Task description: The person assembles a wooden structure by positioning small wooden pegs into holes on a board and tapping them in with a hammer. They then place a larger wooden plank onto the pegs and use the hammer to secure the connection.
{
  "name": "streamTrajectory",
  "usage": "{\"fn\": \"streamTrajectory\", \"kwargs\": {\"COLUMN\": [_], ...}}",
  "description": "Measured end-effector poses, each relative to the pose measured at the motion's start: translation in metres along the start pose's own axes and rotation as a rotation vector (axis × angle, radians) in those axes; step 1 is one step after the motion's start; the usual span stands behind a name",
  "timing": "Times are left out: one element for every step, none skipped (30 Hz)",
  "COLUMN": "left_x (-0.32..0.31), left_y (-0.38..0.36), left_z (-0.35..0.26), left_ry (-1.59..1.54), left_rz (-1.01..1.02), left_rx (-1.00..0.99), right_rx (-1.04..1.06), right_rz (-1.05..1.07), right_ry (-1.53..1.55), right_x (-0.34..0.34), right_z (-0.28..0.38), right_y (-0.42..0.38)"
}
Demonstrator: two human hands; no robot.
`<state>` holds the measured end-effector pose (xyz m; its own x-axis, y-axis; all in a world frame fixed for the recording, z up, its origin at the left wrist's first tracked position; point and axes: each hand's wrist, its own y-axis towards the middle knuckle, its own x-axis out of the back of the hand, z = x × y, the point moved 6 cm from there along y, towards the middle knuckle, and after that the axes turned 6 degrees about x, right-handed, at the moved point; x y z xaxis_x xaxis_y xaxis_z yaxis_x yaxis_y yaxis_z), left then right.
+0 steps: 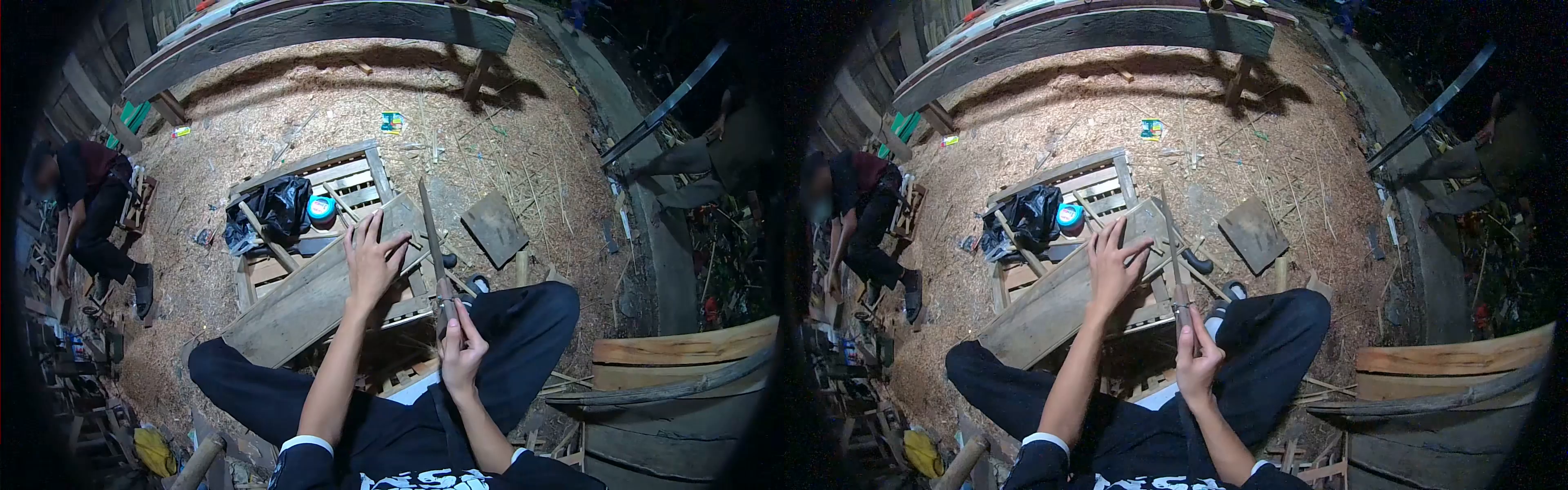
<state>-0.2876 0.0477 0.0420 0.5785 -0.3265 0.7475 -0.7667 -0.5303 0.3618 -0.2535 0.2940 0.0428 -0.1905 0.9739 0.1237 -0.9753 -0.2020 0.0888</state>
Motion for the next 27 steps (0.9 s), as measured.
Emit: {"fn": "streamTrajectory", "kwargs": {"left_x": [0.001, 0.0, -0.002, -0.003, -0.003, -0.004, -0.006, -0.008, -0.009, -0.01, -0.012, -0.012, -0.012, -0.013, -0.012, -0.011, -0.01, -0.01, -0.008, -0.007, -0.007, -0.007, -0.007, -0.007, -0.007, -0.007, -0.007], "left_y": [0.001, 0.003, 0.004, 0.006, 0.009, 0.011, 0.012, 0.012, 0.012, 0.012, 0.012, 0.013, 0.012, 0.012, 0.012, 0.012, 0.012, 0.012, 0.013, 0.014, 0.015, 0.015, 0.016, 0.016, 0.015, 0.015, 0.014], "left_z": [0.0, 0.0, 0.001, 0.002, 0.002, 0.003, 0.004, 0.004, 0.003, 0.002, 0.004, 0.004, 0.003, 0.004, 0.003, 0.003, 0.002, 0.001, 0.001, 0.001, 0.002, 0.002, 0.001, 0.001, 0.001, 0.002, 0.001], "left_ry": [0.003, 0.005, 0.005, 0.007, -0.037, -0.08, -0.078, -0.095, -0.111, -0.112, -0.11, -0.097, -0.085, -0.084, -0.089, -0.093, -0.09, -0.091, -0.091, -0.089, -0.093, -0.098, -0.099, -0.088, -0.076, -0.075, -0.061], "left_rz": [0.001, 0.018, 0.035, 0.036, 0.034, 0.032, 0.033, 0.037, 0.041, 0.015, 0.017, 0.023, 0.03, 0.035, 0.032, 0.028, 0.032, 0.033, 0.032, 0.033, 0.043, 0.053, 0.054, 0.053, 0.054, 0.057, 0.054], "left_rx": [-0.001, 0.007, 0.015, 0.013, 0.002, -0.011, -0.013, -0.042, -0.072, -0.092, -0.092, -0.105, -0.116, -0.115, -0.114, -0.114, -0.112, -0.107, -0.103, -0.102, -0.098, -0.094, -0.094, -0.103, -0.111, -0.11, -0.125], "right_rx": [0.012, 0.024, 0.023, -0.019, -0.062, -0.062, -0.044, -0.027, -0.028, -0.008, 0.012, 0.009, -0.006, -0.022, -0.027, -0.018, -0.008, -0.012, 0.035, 0.083, 0.082, 0.091, 0.1, 0.099, 0.086, 0.072, 0.069], "right_rz": [0.006, 0.011, 0.01, 0.024, 0.037, 0.036, 0.034, 0.034, 0.032, 0.022, 0.012, 0.011, 0.014, 0.018, 0.019, 0.017, 0.015, 0.017, 0.028, 0.038, 0.038, 0.039, 0.04, 0.04, 0.039, 0.038, 0.039], "right_ry": [-0.017, -0.034, -0.031, -0.021, -0.011, -0.008, -0.007, -0.007, -0.004, 0.002, 0.008, 0.009, 0.02, 0.031, 0.031, 0.021, 0.012, 0.013, 0.02, 0.026, 0.026, 0.028, 0.029, 0.028, 0.035, 0.041, 0.04], "right_x": [0.0, -0.001, -0.001, -0.001, -0.001, -0.001, -0.001, -0.001, -0.002, -0.002, -0.002, -0.002, -0.003, -0.003, -0.004, -0.004, -0.005, -0.005, -0.007, -0.008, -0.009, -0.009, -0.009, -0.01, -0.011, -0.012, -0.011], "right_z": [0.0, 0.0, 0.002, 0.003, 0.002, 0.0, 0.0, -0.001, -0.003, -0.003, -0.004, -0.004, -0.004, -0.005, -0.006, -0.007, -0.007, -0.009, -0.01, -0.01, -0.013, -0.015, -0.016, -0.014, -0.011, -0.01, -0.012], "right_y": [0.001, 0.002, 0.002, 0.002, 0.002, 0.003, 0.003, 0.003, 0.003, 0.005, 0.006, 0.007, 0.008, 0.009, 0.01, 0.011, 0.011, 0.01, 0.011, 0.011, 0.011, 0.011, 0.011, 0.011, 0.011, 0.011, 0.01]}}
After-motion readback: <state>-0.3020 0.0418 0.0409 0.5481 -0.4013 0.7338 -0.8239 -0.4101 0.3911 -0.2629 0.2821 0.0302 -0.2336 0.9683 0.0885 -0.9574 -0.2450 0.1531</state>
